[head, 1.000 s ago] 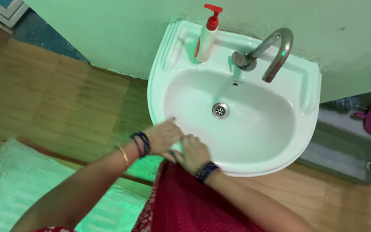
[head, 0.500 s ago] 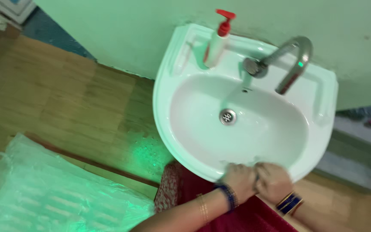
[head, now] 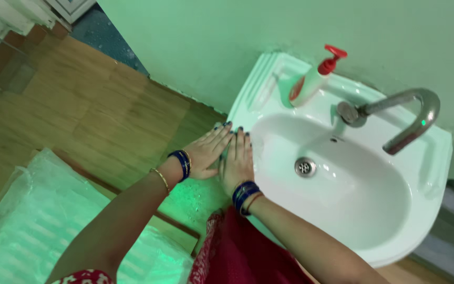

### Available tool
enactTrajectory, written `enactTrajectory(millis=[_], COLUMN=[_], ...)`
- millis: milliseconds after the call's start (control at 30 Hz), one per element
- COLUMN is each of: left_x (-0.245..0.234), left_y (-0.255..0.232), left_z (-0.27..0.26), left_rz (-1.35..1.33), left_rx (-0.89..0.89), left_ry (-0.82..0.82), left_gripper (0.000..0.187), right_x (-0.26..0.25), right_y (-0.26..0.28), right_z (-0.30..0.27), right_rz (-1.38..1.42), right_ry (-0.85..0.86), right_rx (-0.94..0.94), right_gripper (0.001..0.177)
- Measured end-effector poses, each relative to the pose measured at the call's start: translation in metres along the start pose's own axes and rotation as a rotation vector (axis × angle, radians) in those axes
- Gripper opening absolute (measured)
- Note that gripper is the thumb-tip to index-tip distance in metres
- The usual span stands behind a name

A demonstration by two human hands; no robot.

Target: The person cleans a sink by rinsing the basin with water, applying liquid soap from a dispenser, and scrubbing the basin, faucet, and rim by hand.

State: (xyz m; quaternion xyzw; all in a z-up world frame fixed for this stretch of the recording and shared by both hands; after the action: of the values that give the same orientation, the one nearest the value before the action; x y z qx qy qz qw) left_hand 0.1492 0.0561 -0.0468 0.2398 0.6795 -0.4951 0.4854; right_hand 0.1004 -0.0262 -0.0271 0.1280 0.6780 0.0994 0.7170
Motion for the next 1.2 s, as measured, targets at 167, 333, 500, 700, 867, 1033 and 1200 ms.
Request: enactTrajectory(millis=[167,333,500,700,867,1033,1200], left_x=[0.002,-0.035,-0.059,-0.063,-0.053,-0.016,-0.003], left_y=[0.042,0.073,0.104,0.127,0.103,0.060,-0.015], left_z=[0.064,0.128,0.189,0.234,0.195,0.112,0.040], left_rz=[-0.683,-0.836,-0.977,-0.930,-1.068,-1.070,-0.606], left_rx=[-0.235,-0.603,-0.700,-0.619,-0.599,-0.759,-0.535], left_ry=[-0.563,-0.525,-0.607,-0.756,-0.571,-0.398,-0.700], left_gripper=[0.089,0.090,0.085,0.091,0.094,0.114,0.100], right_x=[0.010,0.007,-0.017,-0.055,-0.040,-0.017,-0.007], right_y=[-0.030,-0.080,-0.103,-0.104,-0.107,-0.072,-0.033], right_z=[0.082,0.163,0.242,0.260,0.233,0.152,0.039], right_rz=[-0.101,-0.090,-0.500,-0.324,-0.255,-0.083,0.190], right_ry=[-0.068,-0.227,0.098,-0.046,-0.180,-0.372,-0.236], right_rx=[-0.064,-0.105,-0.238,-0.303,-0.150,-0.063,-0.126], right_gripper=[0.081,0.056,0.066,0.065,0.037,0.044,0.058])
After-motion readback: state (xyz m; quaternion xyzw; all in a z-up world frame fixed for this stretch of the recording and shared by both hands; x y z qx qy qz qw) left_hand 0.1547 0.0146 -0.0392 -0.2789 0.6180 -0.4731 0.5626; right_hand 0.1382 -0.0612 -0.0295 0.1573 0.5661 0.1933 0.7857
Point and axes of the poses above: each hand's wrist, its own z-axis towards the middle knuckle, its own x-axis out of the palm, y = z × x, the point moved 8 cm from there along z, towards the middle knuckle, and after that the axes turned 4 degrees about -z, right-handed, at the moved point
